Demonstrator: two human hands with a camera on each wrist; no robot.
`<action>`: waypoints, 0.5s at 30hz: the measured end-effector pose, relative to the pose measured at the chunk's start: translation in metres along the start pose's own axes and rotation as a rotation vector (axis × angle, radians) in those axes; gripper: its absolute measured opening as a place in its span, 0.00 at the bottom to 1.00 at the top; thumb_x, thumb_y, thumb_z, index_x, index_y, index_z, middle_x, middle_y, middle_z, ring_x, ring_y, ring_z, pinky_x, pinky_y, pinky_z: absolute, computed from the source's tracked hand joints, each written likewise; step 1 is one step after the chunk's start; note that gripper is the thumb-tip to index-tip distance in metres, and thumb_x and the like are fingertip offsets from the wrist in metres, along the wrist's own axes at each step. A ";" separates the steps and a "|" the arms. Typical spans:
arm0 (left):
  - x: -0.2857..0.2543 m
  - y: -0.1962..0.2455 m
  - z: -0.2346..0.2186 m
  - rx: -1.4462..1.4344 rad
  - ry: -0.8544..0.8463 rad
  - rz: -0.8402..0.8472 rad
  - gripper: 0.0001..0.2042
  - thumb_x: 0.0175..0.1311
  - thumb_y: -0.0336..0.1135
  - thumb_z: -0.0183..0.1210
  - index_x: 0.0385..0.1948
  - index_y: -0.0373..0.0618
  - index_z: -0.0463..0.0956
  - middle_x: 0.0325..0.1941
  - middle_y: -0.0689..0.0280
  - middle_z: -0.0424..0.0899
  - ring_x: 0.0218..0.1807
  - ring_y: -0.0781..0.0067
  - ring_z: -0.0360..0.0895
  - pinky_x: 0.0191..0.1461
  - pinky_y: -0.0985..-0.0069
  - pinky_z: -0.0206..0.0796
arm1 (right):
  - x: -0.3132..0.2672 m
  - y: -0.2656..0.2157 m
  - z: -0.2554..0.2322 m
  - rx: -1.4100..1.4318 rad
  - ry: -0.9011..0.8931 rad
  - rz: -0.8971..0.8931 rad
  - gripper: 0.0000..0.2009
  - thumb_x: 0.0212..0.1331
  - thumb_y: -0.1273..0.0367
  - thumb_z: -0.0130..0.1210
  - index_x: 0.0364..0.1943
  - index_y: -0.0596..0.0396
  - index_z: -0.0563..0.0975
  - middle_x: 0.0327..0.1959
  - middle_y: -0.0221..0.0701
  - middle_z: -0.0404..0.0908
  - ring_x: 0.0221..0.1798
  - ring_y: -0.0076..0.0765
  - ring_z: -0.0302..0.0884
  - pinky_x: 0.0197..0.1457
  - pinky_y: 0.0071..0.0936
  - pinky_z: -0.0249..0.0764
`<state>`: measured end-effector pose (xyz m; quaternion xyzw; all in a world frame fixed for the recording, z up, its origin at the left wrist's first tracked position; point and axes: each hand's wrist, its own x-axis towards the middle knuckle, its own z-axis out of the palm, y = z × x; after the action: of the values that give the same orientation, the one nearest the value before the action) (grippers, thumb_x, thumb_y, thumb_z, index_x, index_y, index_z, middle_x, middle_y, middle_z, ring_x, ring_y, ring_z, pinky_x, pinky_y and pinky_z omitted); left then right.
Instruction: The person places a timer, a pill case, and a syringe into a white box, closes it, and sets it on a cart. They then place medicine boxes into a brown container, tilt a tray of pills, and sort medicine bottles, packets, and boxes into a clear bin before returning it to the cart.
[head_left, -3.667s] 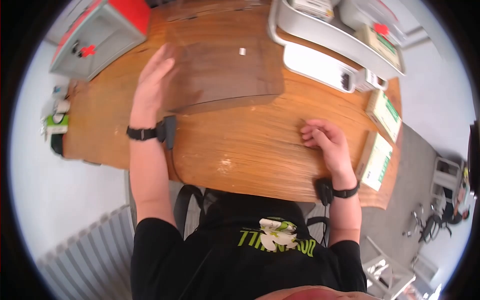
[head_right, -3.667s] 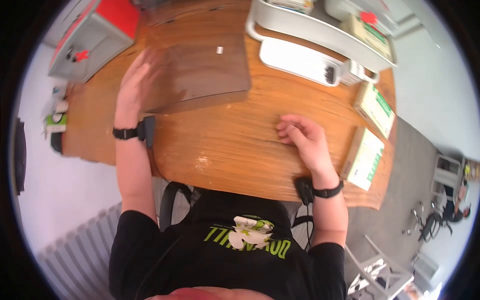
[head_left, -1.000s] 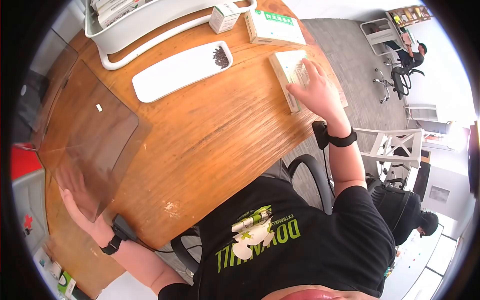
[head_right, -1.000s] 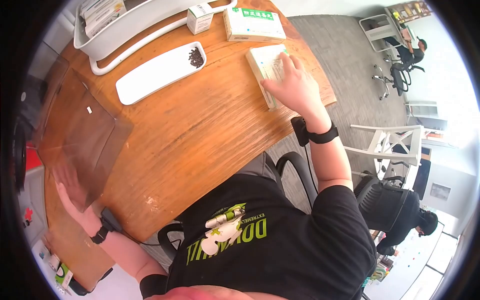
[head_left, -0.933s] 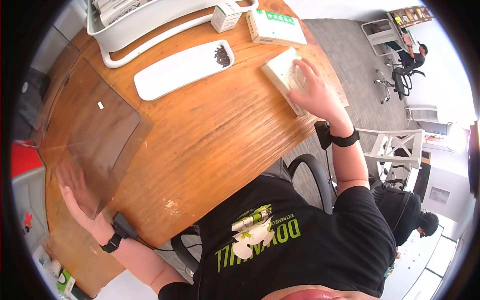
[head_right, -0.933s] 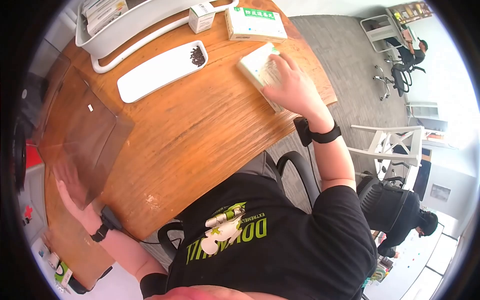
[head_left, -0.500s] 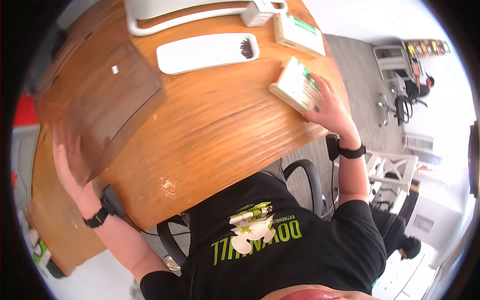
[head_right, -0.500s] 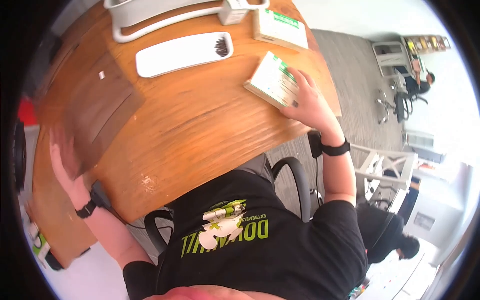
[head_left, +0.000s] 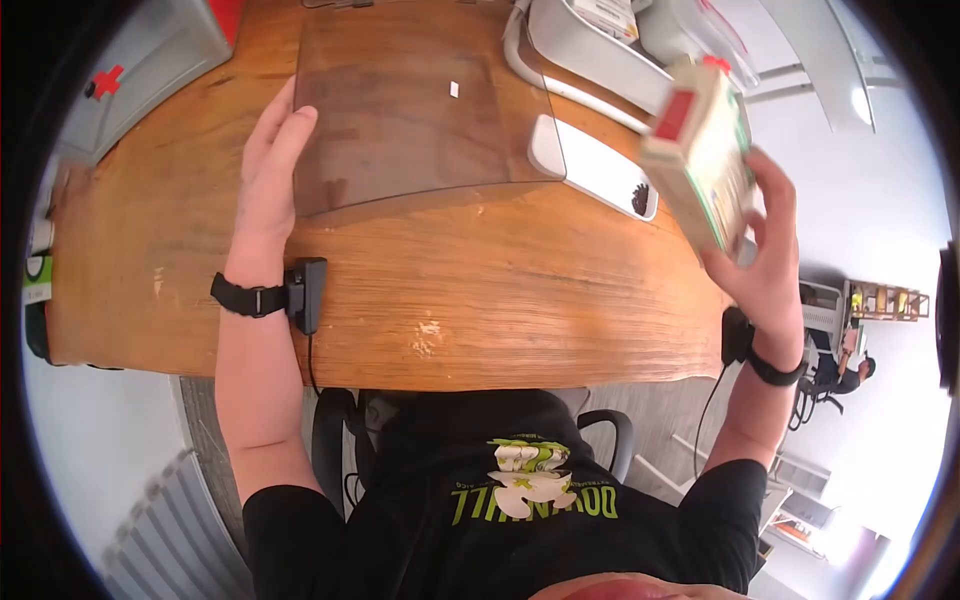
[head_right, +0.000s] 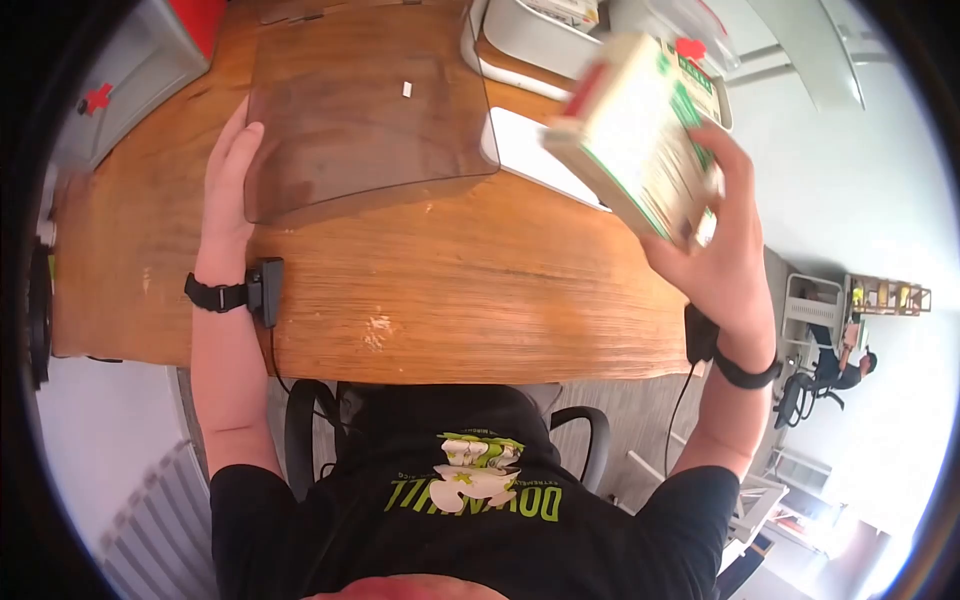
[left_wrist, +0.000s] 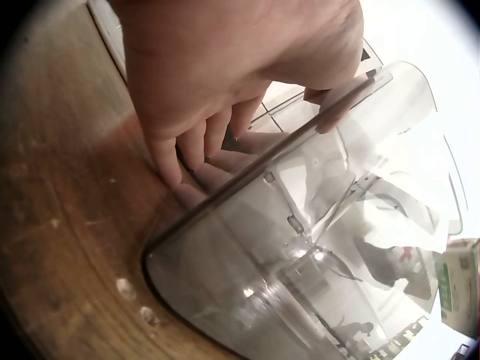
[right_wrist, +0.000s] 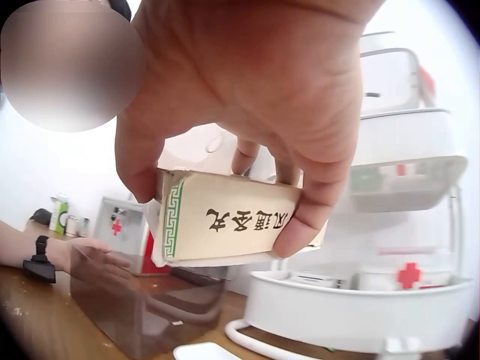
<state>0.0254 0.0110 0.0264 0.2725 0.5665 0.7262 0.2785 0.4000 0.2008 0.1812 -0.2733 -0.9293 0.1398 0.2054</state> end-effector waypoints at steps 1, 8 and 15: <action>-0.001 0.000 0.001 -0.009 0.018 -0.002 0.29 0.72 0.38 0.54 0.72 0.34 0.64 0.71 0.58 0.73 0.72 0.68 0.67 0.75 0.71 0.56 | 0.021 -0.014 0.007 0.041 -0.025 -0.053 0.39 0.43 0.76 0.69 0.65 0.55 0.65 0.65 0.41 0.70 0.60 0.41 0.76 0.54 0.36 0.80; 0.002 -0.006 -0.004 -0.064 -0.006 0.006 0.29 0.73 0.38 0.55 0.72 0.33 0.62 0.72 0.58 0.72 0.72 0.68 0.68 0.75 0.71 0.56 | 0.136 -0.075 0.084 -0.114 -0.253 -0.409 0.32 0.45 0.71 0.68 0.58 0.52 0.68 0.61 0.40 0.70 0.60 0.47 0.73 0.58 0.35 0.76; 0.001 -0.005 -0.002 -0.049 0.002 0.006 0.29 0.73 0.37 0.55 0.72 0.33 0.61 0.72 0.55 0.71 0.73 0.67 0.66 0.76 0.71 0.55 | 0.185 -0.075 0.162 -0.274 -0.531 -0.412 0.33 0.44 0.64 0.70 0.58 0.52 0.68 0.63 0.40 0.69 0.67 0.54 0.66 0.68 0.43 0.70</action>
<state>0.0242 0.0115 0.0214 0.2665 0.5478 0.7410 0.2826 0.1500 0.2206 0.1242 -0.0596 -0.9959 0.0357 -0.0580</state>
